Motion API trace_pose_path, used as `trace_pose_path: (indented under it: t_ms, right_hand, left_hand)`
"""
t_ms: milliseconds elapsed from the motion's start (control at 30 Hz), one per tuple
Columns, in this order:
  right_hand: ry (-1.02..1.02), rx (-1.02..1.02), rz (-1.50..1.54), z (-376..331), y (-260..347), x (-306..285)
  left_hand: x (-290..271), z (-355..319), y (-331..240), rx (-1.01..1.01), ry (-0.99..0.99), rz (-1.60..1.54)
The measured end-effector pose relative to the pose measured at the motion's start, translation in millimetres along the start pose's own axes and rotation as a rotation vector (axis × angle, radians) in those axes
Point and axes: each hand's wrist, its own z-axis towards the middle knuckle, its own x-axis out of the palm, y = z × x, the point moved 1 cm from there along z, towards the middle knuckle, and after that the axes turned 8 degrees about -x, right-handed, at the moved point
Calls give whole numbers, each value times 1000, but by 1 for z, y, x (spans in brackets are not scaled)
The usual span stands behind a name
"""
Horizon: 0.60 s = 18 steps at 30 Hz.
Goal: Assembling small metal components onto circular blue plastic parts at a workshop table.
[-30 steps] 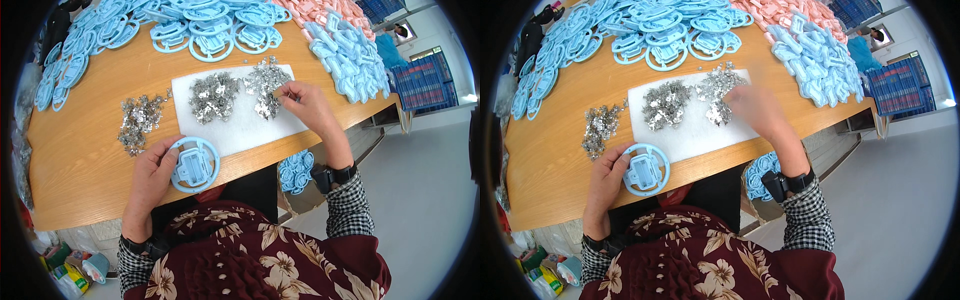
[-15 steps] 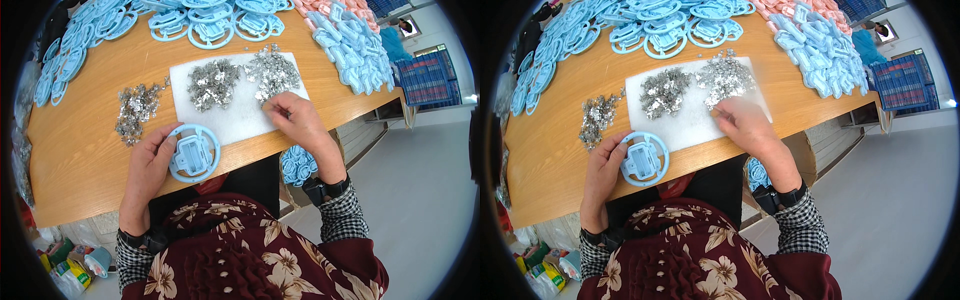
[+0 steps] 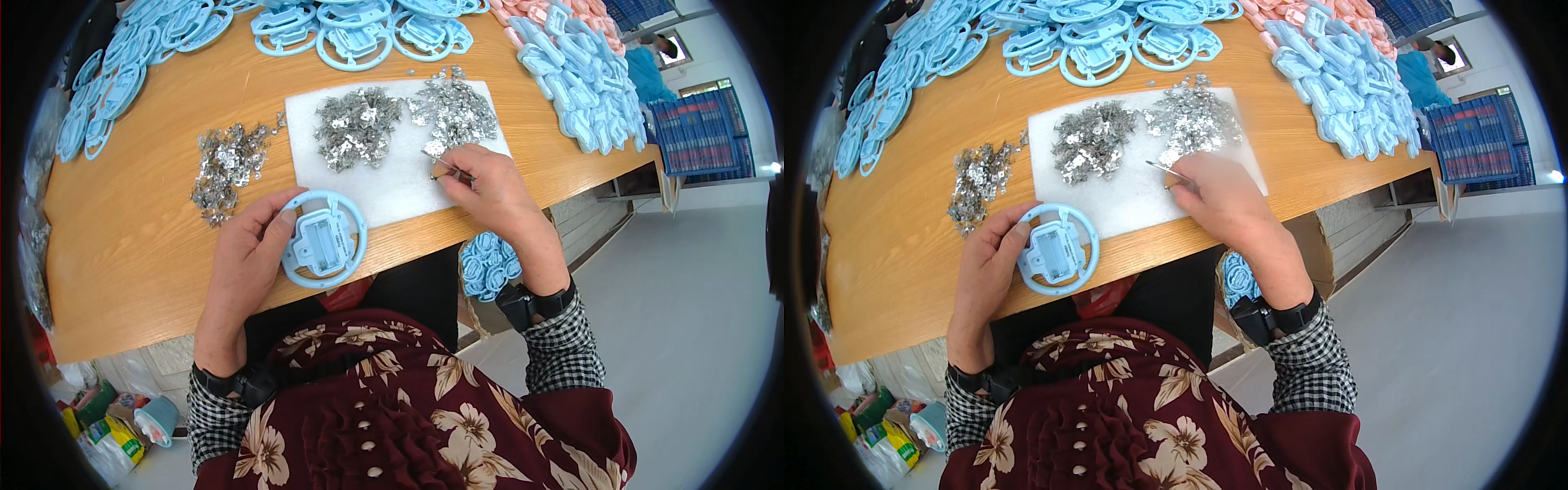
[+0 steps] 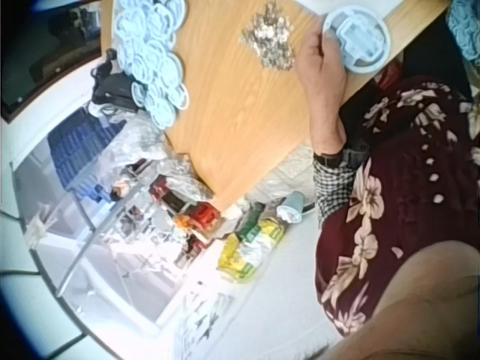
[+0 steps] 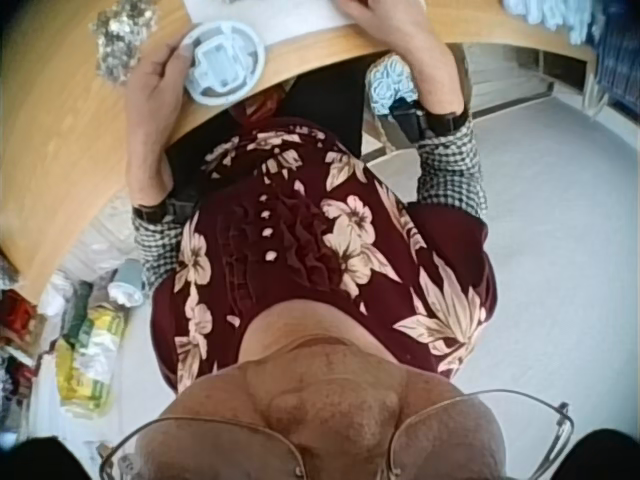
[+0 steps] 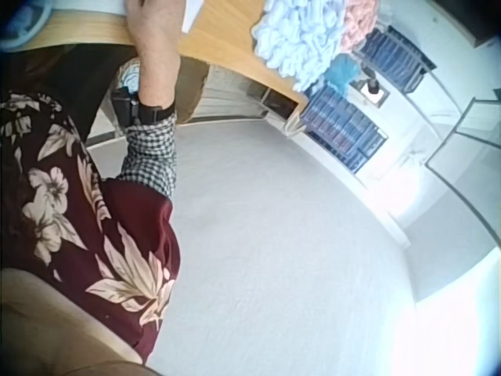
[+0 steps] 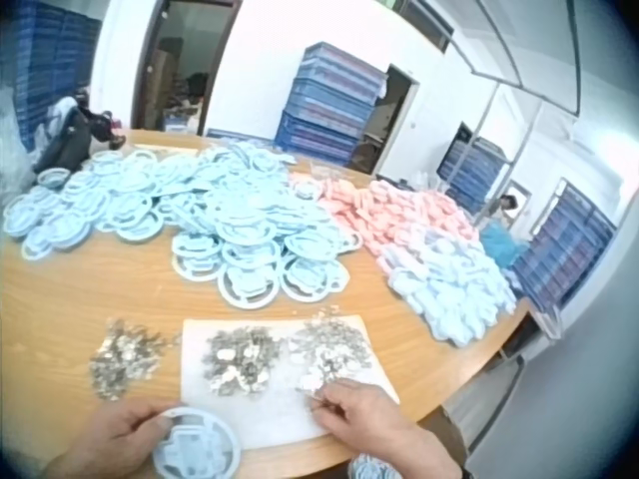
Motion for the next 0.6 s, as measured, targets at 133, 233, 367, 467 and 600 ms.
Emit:
trace_pose_path:
  t_ms: [133, 233, 367, 467, 600]
  right_hand:
    - [-29, -7, -22, -4, 0, 1]
    - [-26, 22, -3, -3, 3, 5]
    - [68, 11, -59, 6, 7, 6]
    - [105, -13, -135, 11, 9, 0]
    - [41, -112, -235, 12, 17, 1]
  left_hand:
    - [-1, 1, -1, -5, 8, 39]
    - [0, 1, -2, 6, 8, 36]
    - [1, 2, 1, -3, 4, -27]
    - [2, 0, -3, -37, 20, -85]
    - [0, -1, 0, -46, 34, -122]
